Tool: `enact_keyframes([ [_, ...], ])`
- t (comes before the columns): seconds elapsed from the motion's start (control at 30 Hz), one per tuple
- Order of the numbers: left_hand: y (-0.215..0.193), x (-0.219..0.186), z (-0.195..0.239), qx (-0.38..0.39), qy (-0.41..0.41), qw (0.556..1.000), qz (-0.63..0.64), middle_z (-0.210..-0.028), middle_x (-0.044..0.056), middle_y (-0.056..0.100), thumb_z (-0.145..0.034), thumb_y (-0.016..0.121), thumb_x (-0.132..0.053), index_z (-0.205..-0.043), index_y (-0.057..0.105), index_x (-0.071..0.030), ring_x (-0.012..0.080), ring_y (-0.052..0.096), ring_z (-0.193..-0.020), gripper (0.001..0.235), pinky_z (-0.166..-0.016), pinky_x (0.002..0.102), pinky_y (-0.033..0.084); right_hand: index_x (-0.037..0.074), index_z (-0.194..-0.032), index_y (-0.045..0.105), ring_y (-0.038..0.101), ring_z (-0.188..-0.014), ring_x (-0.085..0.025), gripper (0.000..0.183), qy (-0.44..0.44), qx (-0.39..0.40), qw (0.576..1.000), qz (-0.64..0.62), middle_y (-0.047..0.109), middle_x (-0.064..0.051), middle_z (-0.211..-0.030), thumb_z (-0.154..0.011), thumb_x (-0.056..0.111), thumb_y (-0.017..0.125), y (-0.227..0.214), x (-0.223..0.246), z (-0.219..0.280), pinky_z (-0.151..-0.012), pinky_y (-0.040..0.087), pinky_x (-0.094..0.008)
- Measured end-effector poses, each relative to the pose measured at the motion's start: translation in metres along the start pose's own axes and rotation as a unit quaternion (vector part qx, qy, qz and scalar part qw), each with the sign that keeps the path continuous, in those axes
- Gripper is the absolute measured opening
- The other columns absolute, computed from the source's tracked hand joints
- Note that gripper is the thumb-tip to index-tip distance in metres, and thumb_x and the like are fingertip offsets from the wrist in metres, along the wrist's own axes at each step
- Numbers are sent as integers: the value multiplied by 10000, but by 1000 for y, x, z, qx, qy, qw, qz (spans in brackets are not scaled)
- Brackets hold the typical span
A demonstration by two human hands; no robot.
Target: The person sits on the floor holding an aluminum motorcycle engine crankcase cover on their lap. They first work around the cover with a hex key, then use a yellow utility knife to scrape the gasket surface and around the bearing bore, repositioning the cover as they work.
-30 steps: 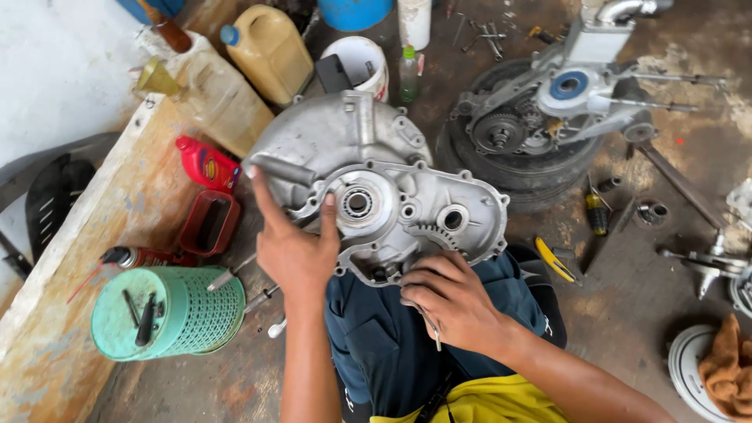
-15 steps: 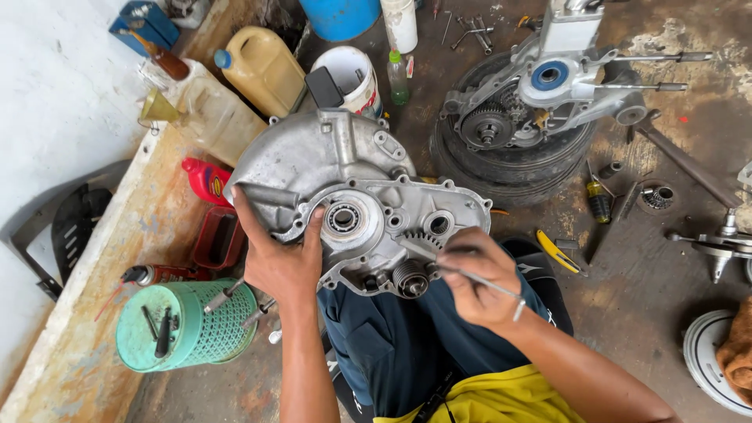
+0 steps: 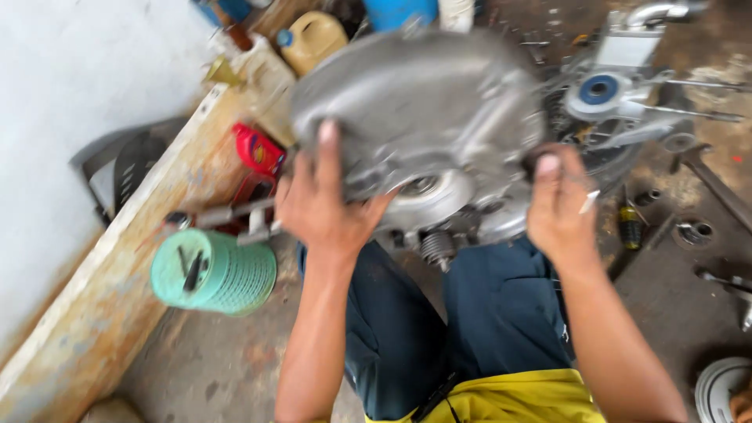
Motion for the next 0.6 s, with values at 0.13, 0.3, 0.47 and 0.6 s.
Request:
enact_keyframes([
  [0.13, -12, -21, -39, 56, -27, 998, -32, -1001, 69, 660, -940, 598, -785, -1534, 497, -144, 208, 501, -741, 880, -720, 358, 411, -113, -1158, 570, 519, -829, -270, 300, 17, -25, 1000, -10, 607, -182, -989, -1221, 106, 376, -13, 15, -17, -827, 456, -381],
  [0.3, -11, -15, -43, 53, -50, 996, -42, -888, -9, 612, -913, 723, -868, -1595, 436, -212, 176, 429, -639, 988, -632, 339, 333, -158, -1167, 625, 585, -865, -299, 351, -8, -41, 998, 53, 644, -225, -1018, -1268, 67, 375, -21, 22, -24, -834, 490, -409],
  [0.47, -26, -10, -40, 70, -80, 994, -33, -1136, 27, 699, -845, 845, -774, -1532, 455, -203, 213, 578, -782, 974, -735, 359, 447, -192, -1292, 553, 620, -980, -379, 379, -90, 13, 995, 29, 632, -306, -1151, -1350, 90, 306, -17, 8, -20, -909, 529, -461],
  [0.6, -29, -3, -50, 39, -57, 996, -57, -1160, 23, 688, -740, 1047, -703, -1324, 603, -285, 260, 578, -805, 844, -798, 432, 477, -40, -1504, 650, 821, -1037, -183, 300, -227, -22, 821, 524, 807, -122, -1319, -1216, 31, 606, -14, -66, -8, -940, 660, -180],
])
Point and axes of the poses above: each hand's wrist, its own z-axis away from the middle knuckle, its own y-axis out of the palm, x = y × z, the point moved 3 cm from there along -z, towards the middle knuckle
